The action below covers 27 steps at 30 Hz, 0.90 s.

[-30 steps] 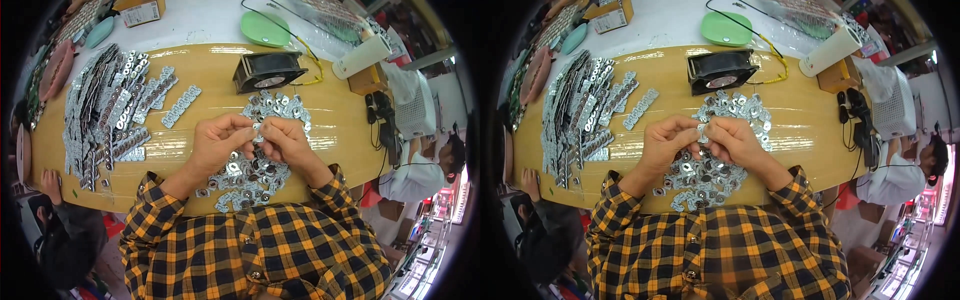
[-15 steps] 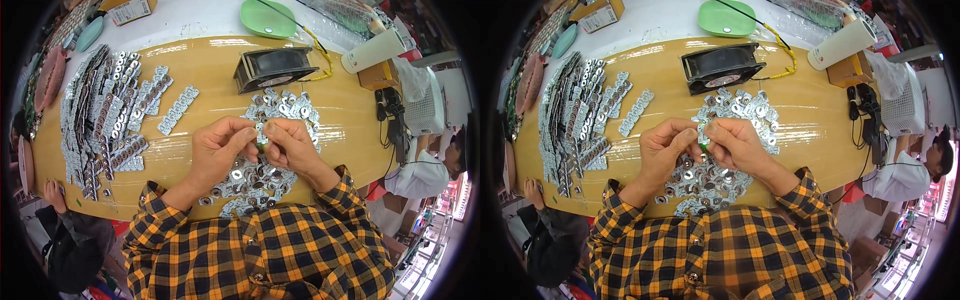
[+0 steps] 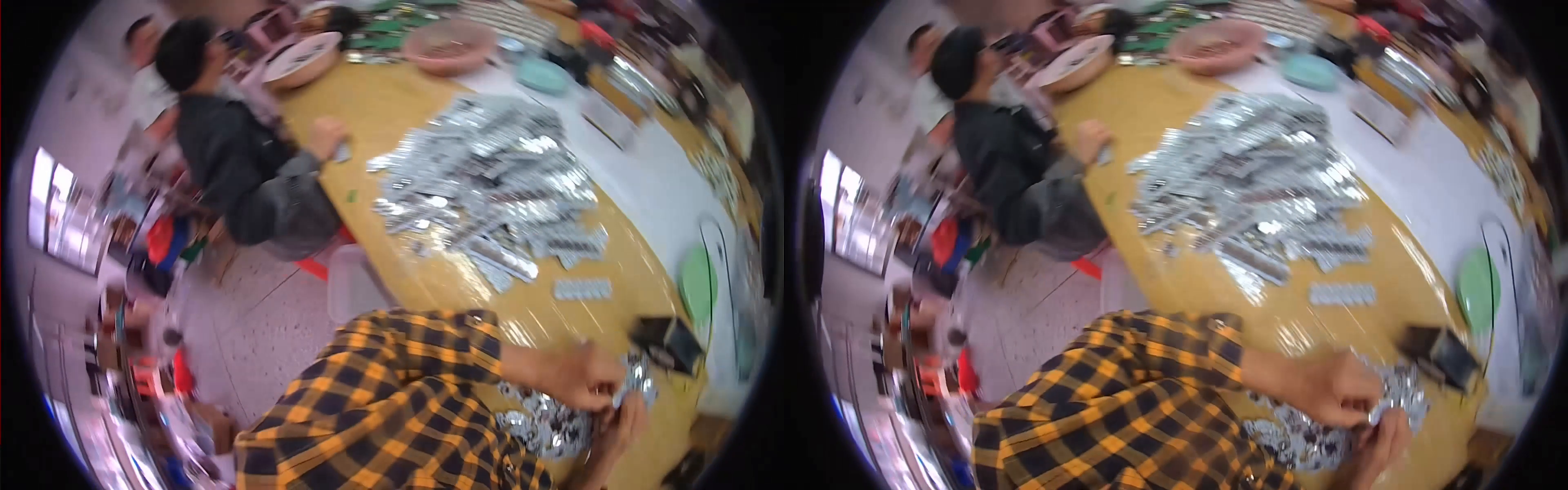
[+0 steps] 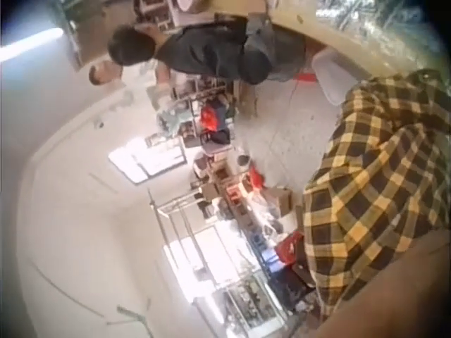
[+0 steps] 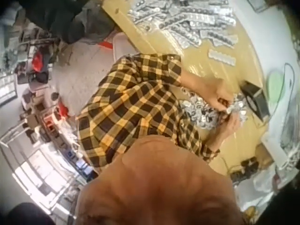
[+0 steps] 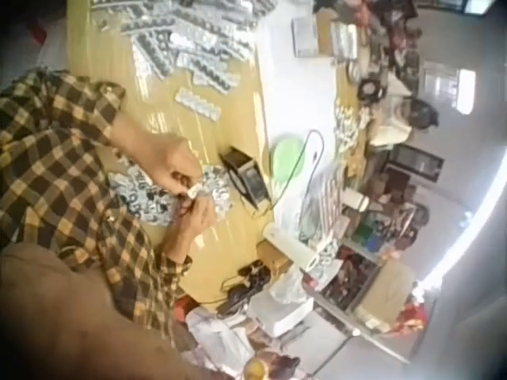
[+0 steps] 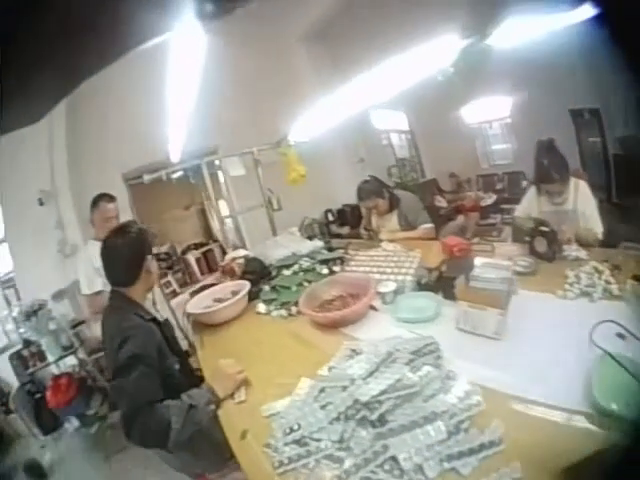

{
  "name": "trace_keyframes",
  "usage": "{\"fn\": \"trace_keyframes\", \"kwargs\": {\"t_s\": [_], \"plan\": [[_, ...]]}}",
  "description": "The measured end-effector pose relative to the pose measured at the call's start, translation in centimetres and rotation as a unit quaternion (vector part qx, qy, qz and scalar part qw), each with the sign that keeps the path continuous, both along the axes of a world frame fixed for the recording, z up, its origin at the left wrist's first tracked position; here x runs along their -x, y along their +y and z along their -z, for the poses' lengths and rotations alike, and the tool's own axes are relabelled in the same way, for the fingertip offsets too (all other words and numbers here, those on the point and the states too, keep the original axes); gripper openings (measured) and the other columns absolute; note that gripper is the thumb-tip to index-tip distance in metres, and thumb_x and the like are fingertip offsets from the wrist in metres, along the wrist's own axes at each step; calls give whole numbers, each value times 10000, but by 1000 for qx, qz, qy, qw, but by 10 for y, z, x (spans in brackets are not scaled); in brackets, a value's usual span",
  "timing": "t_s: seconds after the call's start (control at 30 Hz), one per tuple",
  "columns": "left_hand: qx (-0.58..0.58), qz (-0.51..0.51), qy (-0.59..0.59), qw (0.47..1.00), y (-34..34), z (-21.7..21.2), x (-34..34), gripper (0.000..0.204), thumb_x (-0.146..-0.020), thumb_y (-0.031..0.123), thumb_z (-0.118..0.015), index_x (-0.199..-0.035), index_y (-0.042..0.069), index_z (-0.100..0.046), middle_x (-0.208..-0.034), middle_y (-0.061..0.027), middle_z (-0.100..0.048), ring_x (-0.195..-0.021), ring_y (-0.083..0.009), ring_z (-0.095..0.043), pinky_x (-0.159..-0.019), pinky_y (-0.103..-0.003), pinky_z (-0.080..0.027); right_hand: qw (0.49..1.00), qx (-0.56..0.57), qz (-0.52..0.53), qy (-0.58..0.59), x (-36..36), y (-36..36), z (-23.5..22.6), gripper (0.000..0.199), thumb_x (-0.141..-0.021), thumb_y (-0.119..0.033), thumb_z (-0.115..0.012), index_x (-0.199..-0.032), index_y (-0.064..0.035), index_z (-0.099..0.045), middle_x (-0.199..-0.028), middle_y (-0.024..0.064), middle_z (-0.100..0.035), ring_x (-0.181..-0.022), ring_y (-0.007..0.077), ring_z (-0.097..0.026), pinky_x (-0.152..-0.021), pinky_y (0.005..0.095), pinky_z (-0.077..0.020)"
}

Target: Assembling small reflective/metallic components at a factory workbench.

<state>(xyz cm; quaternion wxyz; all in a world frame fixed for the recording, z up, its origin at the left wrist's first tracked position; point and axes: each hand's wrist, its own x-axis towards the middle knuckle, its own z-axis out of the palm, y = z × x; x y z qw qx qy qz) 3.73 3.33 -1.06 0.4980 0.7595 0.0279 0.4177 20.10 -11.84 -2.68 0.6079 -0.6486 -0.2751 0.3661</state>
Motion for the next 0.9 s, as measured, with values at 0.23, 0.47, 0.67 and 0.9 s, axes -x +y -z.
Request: {"fn": "trace_keyframes", "kwargs": {"t_s": [0.23,0.47,0.67,0.9], "plan": [[-161,-30,91,982,-1,-14,32,448,-689,317,-742,-935,8,-530,-914,-141,-576,-817,-324,-594,-646,-421,-467,987,-53,116,-94,-1,25,-10,247,-998,-277,-515,-819,-109,-548,-624,-75,-430,-476,-19,-300,-405,152,-198],[-237,-80,80,965,-8,1,120,988,-574,519,-782,-1312,-39,-434,-1291,-230,-461,-1238,-394,-426,-978,-491,-348,983,-61,124,-118,-7,28,-16,284,-1005,-301,-508,-792,-117,-546,-620,-90,-430,-474,-36,-263,-399,144,-152],[-321,-75,297,896,-24,32,135,1206,-661,860,-471,-1493,27,-210,-1532,-261,-177,-1447,-423,-85,-1077,-647,-89,977,32,21,-212,24,16,-39,276,-961,-236,-543,-823,-7,-611,-668,65,-558,-589,172,-494,-541,280,-416],[-277,-35,263,924,-35,33,102,1257,-586,842,-566,-1529,150,-108,-1559,-260,-61,-1434,-485,27,-1034,-739,-24,764,-163,-128,-612,49,-18,-27,182,-910,-122,-525,-854,18,-627,-802,216,-602,-630,358,-551,-551,433,-462]]}}
